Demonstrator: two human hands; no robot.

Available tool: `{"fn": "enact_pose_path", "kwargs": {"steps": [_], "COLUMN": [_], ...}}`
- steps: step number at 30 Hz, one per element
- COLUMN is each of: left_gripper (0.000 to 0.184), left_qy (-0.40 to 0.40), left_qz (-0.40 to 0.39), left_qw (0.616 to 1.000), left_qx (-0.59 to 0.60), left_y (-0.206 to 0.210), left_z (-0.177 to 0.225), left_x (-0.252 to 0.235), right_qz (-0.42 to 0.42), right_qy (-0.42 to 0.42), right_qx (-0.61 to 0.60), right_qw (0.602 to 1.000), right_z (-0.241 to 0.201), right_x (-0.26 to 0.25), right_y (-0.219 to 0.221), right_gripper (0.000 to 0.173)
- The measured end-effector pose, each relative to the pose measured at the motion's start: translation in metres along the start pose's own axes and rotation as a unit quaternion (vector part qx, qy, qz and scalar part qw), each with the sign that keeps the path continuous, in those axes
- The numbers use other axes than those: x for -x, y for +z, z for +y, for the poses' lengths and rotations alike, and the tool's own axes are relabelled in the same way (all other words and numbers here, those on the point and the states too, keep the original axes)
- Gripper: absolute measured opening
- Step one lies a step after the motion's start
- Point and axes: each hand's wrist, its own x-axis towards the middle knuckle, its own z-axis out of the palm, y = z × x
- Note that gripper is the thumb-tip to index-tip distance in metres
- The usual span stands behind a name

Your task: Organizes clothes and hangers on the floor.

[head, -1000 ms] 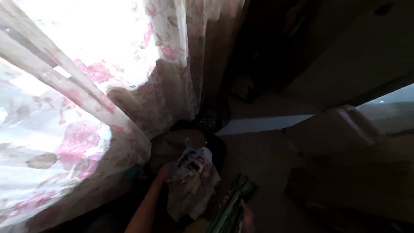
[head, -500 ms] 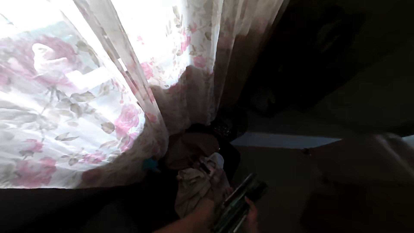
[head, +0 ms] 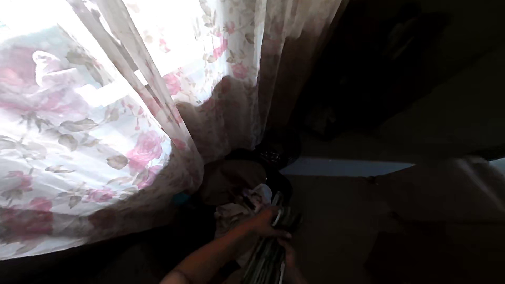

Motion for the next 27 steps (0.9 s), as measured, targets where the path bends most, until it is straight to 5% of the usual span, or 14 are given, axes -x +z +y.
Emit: {"fn": "enact_pose_path", "kwargs": {"steps": [6,10,14,18,22,27], "left_gripper": [0.07,0.076,0.08,0.084,0.061,0.056], "left_qy": [0.06,-0.045,-0.137,-0.04,-0.026,0.132], "left_qz": [-0.046,-0.084,-0.075,-0.159,-0.25,-0.159], "left_qw": [0.996,0.995,0.987,0.986,0.968,0.975], "left_qx": [0.052,0.041,0.03,0.02,-0.021,-0.086], "left_y": [-0.004,-0.009,-0.01,-0.016,-0.026,-0.012], "left_z": [-0.008,0.003,0.017,0.003,0.003,-0.007], "left_x": [-0.005,-0.017,-0.022,-0.022,-0.035,-0.055], "right_qz": [0.018,-0.006,0.06,0.042,0.032,0.047], "right_qy": [0.03,0.011,0.034,0.061,0.114,0.144], "right_qx": [0.029,0.058,0.087,0.184,0.161,0.151], "right_qw": [0.999,0.998,0.994,0.98,0.98,0.977], "right_z": [-0.011,-0.018,-0.021,-0.025,-0.031,-0.04], "right_x": [-0.002,-0.01,-0.011,-0.008,-0.012,-0.021], "right_y": [0.005,0.005,0.013,0.006,-0.001,-0.011], "right_gripper": [0.037,0.032,0.025,0.028,0.029,0.023]}}
